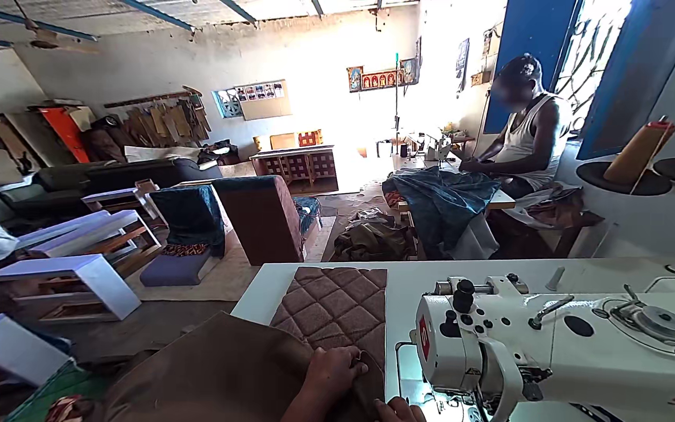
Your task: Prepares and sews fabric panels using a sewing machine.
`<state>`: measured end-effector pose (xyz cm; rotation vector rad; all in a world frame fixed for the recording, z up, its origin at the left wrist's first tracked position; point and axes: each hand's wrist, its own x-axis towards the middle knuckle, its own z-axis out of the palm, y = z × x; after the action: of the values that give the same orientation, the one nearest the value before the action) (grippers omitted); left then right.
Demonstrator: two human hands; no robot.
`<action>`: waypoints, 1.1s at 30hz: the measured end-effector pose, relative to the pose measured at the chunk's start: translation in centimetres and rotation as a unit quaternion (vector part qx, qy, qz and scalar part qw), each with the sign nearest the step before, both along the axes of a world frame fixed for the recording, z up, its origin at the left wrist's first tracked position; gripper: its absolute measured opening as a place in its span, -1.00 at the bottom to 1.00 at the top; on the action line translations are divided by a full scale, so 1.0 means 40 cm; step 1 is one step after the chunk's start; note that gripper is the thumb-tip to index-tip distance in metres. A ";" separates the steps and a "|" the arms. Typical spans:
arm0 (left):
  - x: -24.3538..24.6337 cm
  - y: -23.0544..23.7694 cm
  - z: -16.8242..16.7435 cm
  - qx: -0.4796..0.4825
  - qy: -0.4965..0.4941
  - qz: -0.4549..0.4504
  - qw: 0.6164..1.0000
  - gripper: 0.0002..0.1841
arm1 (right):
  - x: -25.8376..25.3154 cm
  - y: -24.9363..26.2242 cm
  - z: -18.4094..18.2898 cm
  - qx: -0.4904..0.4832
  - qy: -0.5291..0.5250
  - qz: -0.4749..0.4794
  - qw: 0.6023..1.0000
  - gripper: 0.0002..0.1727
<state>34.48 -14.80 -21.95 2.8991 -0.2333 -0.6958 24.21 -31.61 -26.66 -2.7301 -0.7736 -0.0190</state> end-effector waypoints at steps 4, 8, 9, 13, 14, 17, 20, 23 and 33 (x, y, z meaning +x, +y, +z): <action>0.016 0.000 -0.005 0.000 -0.010 0.002 1.000 -0.45 | 0.044 -0.006 0.022 0.033 0.071 -0.004 0.997 -0.73; 0.033 -0.001 -0.008 0.017 -0.029 -0.066 0.997 -0.45 | 0.070 -0.006 0.050 0.064 0.134 -0.056 0.987 -0.76; 0.039 -0.002 -0.008 0.027 -0.031 -0.081 0.996 -0.44 | 0.075 -0.004 0.051 0.069 0.148 -0.072 0.984 -0.73; 0.066 -0.011 -0.011 0.053 -0.026 -0.109 0.992 -0.42 | 0.088 0.004 0.044 0.099 0.197 -0.112 0.969 -0.56; 0.073 -0.014 -0.012 0.058 -0.029 -0.117 0.991 -0.42 | 0.093 0.006 0.043 0.100 0.205 -0.121 0.966 -0.55; 0.084 -0.018 -0.008 0.050 -0.051 -0.140 0.988 -0.41 | 0.108 0.012 0.059 0.081 0.241 -0.136 0.957 -0.55; 0.093 0.011 -0.001 0.058 -0.054 -0.139 0.987 -0.26 | 0.117 0.018 0.075 0.031 0.246 -0.126 0.960 -0.58; 0.116 0.100 0.028 0.115 -0.048 -0.094 0.988 -0.05 | 0.113 0.030 0.060 -0.003 0.203 -0.114 0.973 -0.61; 0.168 0.257 0.085 0.014 0.062 0.031 0.997 -0.45 | 0.076 0.050 0.007 -0.070 -0.055 -0.073 0.993 -0.70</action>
<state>41.20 -4.52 -18.56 2.8609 -0.1190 -0.8714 27.26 -29.62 -26.39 -2.9358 -0.6227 -0.1553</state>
